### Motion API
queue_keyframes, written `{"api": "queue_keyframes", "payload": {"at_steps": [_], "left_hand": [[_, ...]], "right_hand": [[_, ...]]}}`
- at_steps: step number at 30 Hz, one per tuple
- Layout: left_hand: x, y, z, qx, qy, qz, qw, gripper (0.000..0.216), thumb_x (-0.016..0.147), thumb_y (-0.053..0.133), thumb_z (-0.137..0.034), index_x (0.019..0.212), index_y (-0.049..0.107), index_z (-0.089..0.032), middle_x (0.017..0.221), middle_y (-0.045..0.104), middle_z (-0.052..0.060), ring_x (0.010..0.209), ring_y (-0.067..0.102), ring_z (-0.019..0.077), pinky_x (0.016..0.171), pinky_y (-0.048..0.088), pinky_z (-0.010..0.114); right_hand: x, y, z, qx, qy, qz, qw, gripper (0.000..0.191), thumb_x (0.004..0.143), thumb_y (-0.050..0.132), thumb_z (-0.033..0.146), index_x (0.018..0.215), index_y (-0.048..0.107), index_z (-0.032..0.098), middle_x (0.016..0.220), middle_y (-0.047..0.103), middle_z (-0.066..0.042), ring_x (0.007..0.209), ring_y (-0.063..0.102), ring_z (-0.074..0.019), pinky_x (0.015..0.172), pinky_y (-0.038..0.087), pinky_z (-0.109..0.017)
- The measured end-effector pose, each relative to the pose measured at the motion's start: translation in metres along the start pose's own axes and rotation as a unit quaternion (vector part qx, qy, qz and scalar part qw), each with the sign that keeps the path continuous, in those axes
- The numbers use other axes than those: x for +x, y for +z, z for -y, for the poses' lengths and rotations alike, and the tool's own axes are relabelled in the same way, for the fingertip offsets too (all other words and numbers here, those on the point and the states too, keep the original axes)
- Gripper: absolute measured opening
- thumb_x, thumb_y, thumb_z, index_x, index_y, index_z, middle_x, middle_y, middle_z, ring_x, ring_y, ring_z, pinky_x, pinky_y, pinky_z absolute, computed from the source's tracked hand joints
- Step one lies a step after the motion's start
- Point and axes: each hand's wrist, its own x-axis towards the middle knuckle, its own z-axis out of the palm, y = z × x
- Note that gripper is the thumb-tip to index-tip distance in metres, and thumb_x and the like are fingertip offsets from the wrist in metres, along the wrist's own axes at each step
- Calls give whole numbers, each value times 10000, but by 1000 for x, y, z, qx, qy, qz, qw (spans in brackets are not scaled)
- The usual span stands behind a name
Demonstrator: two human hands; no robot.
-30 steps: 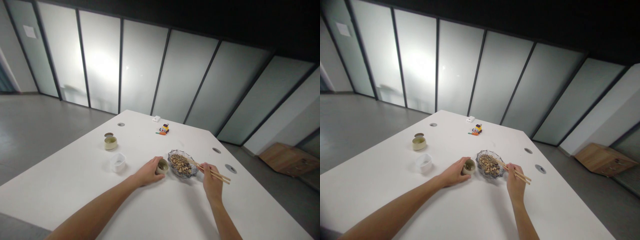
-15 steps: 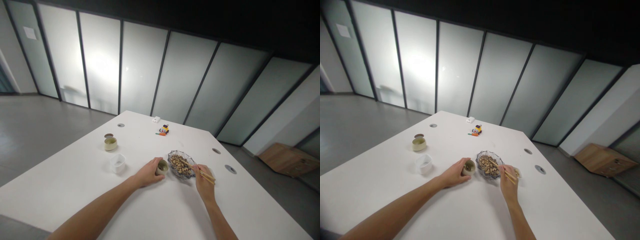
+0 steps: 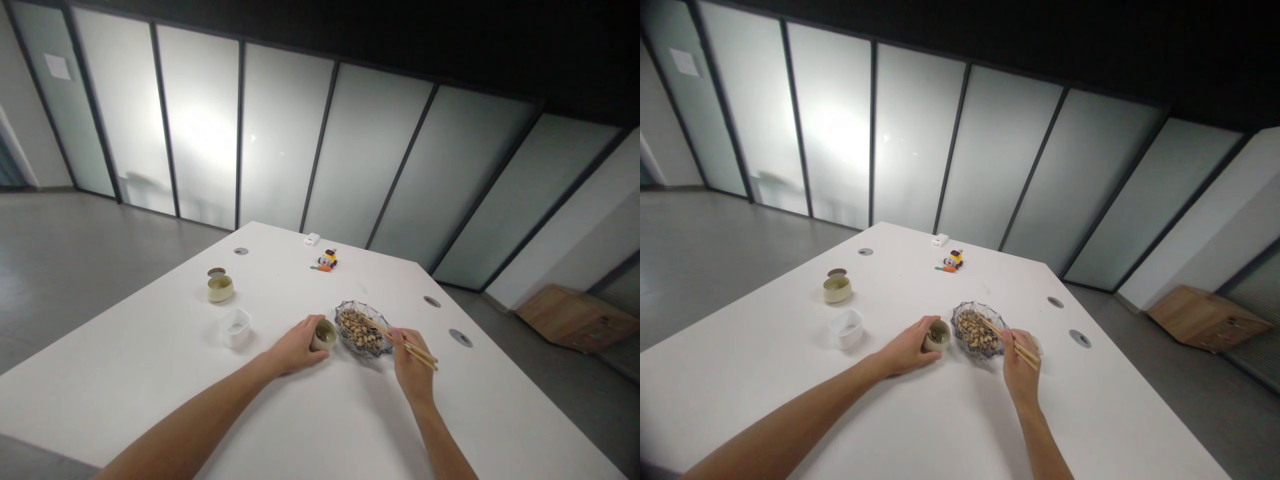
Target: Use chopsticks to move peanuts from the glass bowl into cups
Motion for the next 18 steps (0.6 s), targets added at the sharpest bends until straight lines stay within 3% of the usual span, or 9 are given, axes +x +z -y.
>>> {"api": "queue_keyframes", "payload": {"at_steps": [5,8,12,18], "left_hand": [[0,0,-1,3,-6,5,1000,769,816,784,-294,1499,440,-212,1470,570,163,1344,576,342,1180,442,497],[0,1,0,0,-5,3,1000,767,813,792,-296,1492,444,-231,1463,576,146,1341,580,335,1176,446,492],[0,0,1,1,-3,2,1000,768,811,794,-291,1491,444,-223,1460,578,151,1330,586,334,1170,452,490],[0,0,1,1,-1,3,1000,770,816,791,-303,1497,440,-224,1475,570,160,1337,580,340,1174,446,502]], "right_hand": [[1,-3,-2,12,30,-10,999,591,950,493,752,817,709,218,868,721,-83,871,667,-255,861,518,-417],[0,-2,-4,73,97,-18,992,578,911,561,755,858,713,200,915,732,-91,885,707,-264,871,557,-440],[0,3,-3,234,204,-29,950,554,821,708,735,865,700,183,891,734,-70,841,746,-251,814,630,-436],[2,7,6,379,227,-30,897,436,777,829,612,747,685,202,797,681,-5,827,715,-198,836,670,-435]]}}
